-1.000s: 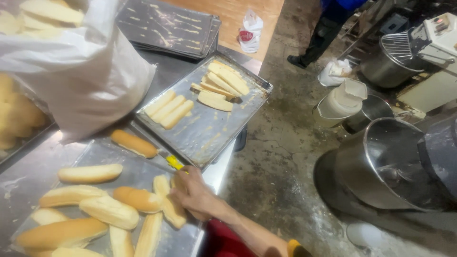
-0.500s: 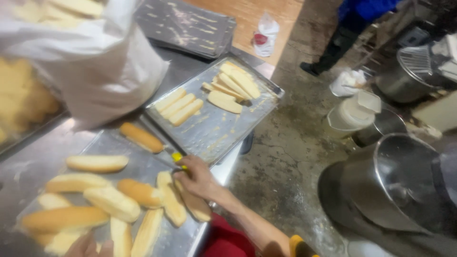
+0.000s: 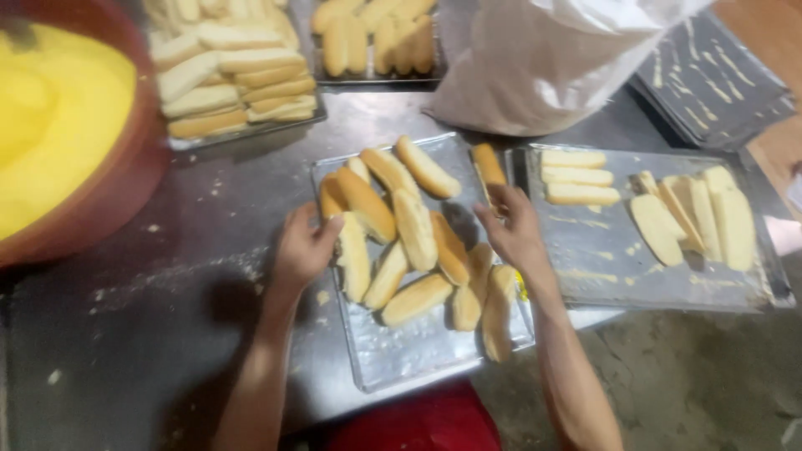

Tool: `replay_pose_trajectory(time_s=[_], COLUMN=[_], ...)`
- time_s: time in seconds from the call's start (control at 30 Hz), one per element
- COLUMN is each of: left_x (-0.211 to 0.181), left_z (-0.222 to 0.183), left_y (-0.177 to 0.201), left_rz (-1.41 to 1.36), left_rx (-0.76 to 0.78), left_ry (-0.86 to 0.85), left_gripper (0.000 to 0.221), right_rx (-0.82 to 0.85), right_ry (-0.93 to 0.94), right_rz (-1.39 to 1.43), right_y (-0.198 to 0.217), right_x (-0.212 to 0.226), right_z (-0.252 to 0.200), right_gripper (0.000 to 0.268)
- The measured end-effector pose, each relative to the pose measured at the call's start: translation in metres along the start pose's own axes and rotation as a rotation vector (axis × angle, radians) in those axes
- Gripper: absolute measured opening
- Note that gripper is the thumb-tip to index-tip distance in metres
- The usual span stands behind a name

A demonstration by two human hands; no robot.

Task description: Slicing bread rolls and applying butter or margarine inside them on a prep table.

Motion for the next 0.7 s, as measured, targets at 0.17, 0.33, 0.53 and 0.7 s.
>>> replay_pose_trajectory(time_s=[0.17, 0.33, 0.53, 0.7], left_x=[0.005, 0.001, -0.020, -0.025], left_z=[0.038, 0.065, 0.057, 0.032], left_y=[-0.036, -0.069, -0.054, 0.038], left_rz=[0.254, 0.372, -0.365, -0.946], left_rx=[0.074, -0.011, -0.127, -0.177], left_ry=[0.275, 0.213, 0.209, 0.198], left_gripper=[0.086, 0.089, 0.078, 0.066], right_rx=[0.192, 0.315, 0.282, 0.522], right_ry=[0.329, -0.003, -0.320, -0.275], right_rz=[-0.316, -0.602, 0.432, 1.073], right_y=[-0.102, -0.124, -0.102, -0.061], right_x=[-0.040, -0.027, -0.091, -0.046], right_z=[0.096, 0.112, 0.120, 0.075], right_gripper=[0.064, 0.073, 0.041, 0.051])
Point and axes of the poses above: each hand's wrist, its own z-axis towards the middle knuckle, its own y-axis out of the back of the hand, x = y × z, the point moved 4 cm from there along z, towards the middle knuckle
